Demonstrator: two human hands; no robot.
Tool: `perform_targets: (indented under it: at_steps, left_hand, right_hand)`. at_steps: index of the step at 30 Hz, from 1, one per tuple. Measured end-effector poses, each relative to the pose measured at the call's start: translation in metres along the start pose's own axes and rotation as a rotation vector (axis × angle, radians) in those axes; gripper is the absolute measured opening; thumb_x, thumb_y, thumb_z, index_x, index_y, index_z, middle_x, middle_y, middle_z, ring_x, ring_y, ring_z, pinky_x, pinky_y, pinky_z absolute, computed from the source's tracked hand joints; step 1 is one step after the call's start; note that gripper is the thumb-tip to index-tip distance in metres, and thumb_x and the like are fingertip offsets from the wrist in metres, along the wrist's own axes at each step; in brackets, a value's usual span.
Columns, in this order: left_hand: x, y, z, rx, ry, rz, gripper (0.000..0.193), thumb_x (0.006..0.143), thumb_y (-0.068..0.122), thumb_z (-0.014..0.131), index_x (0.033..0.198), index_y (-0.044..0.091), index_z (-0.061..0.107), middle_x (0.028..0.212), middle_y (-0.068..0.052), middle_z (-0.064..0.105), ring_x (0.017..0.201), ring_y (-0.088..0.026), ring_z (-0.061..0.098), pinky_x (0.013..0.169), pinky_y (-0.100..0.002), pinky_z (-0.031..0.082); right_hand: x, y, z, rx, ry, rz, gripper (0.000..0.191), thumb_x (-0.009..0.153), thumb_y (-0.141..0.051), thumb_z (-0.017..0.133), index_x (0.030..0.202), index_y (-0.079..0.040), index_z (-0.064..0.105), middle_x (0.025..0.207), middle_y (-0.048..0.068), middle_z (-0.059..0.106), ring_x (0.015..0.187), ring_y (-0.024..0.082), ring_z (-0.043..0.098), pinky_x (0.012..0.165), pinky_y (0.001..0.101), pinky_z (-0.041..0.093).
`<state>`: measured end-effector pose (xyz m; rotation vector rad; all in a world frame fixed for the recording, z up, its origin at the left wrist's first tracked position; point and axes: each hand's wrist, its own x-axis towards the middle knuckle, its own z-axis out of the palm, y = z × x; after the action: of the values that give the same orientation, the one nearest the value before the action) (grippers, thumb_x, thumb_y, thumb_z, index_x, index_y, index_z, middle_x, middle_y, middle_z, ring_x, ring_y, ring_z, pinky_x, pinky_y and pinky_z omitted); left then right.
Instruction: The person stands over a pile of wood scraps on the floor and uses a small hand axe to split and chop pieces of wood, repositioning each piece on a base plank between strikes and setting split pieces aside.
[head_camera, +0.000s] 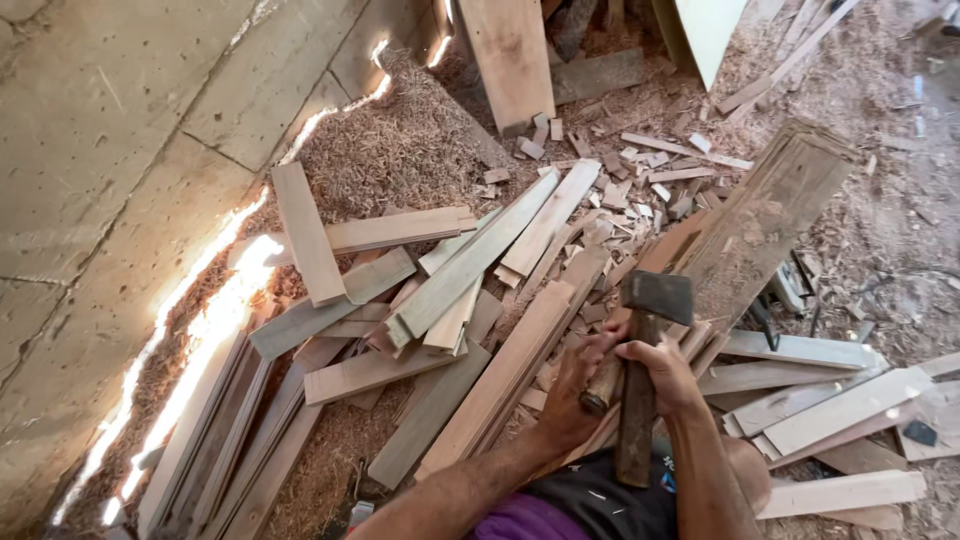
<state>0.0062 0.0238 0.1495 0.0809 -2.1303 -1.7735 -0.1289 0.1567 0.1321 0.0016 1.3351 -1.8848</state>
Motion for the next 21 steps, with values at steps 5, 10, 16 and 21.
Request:
perform_targets:
  at_steps: [5,10,16,21]
  left_hand:
    - [0.01,-0.011,-0.026,0.033,0.135,0.148,0.037,0.098,0.006,0.072,0.133,0.007,0.061,0.143,-0.02,0.054,0.131,-0.031,0.059,0.106,-0.038,0.055]
    - [-0.003,-0.063,-0.097,-0.077,0.388,-0.48,0.022,0.11,0.023,0.061,0.113,0.001,0.067,0.088,-0.018,0.062,0.068,-0.023,0.049,0.057,-0.037,0.045]
    - [-0.03,-0.172,-0.157,0.569,0.05,-0.702,0.04,0.099,0.026,0.061,0.128,0.0,0.052,0.106,-0.02,0.071,0.09,-0.033,0.071,0.08,-0.046,0.062]
    - [-0.091,-0.223,-0.139,0.871,-0.464,-1.05,0.054,0.09,0.024,0.064,0.139,0.004,0.052,0.129,-0.027,0.063,0.12,-0.043,0.062,0.103,-0.054,0.051]
  right_hand:
    - [-0.008,-0.006,0.02,0.036,-0.051,0.079,0.065,0.081,-0.002,0.059,0.145,0.005,0.054,0.126,0.023,0.067,0.099,0.031,0.065,0.088,0.0403,0.055]
    - [-0.014,-0.01,0.029,0.094,0.065,0.154,0.076,0.077,0.0,0.054,0.151,0.002,0.038,0.132,0.029,0.064,0.115,0.037,0.07,0.099,0.0461,0.056]
    - [-0.006,-0.002,0.03,-0.06,0.023,0.098,0.063,0.077,0.002,0.056,0.139,0.014,0.051,0.132,0.025,0.068,0.115,0.034,0.07,0.1,0.0421,0.055]
    - [-0.007,0.003,0.027,-0.081,0.072,0.071,0.058,0.078,0.0,0.056,0.135,0.013,0.055,0.127,0.024,0.071,0.107,0.03,0.072,0.096,0.0396,0.057]
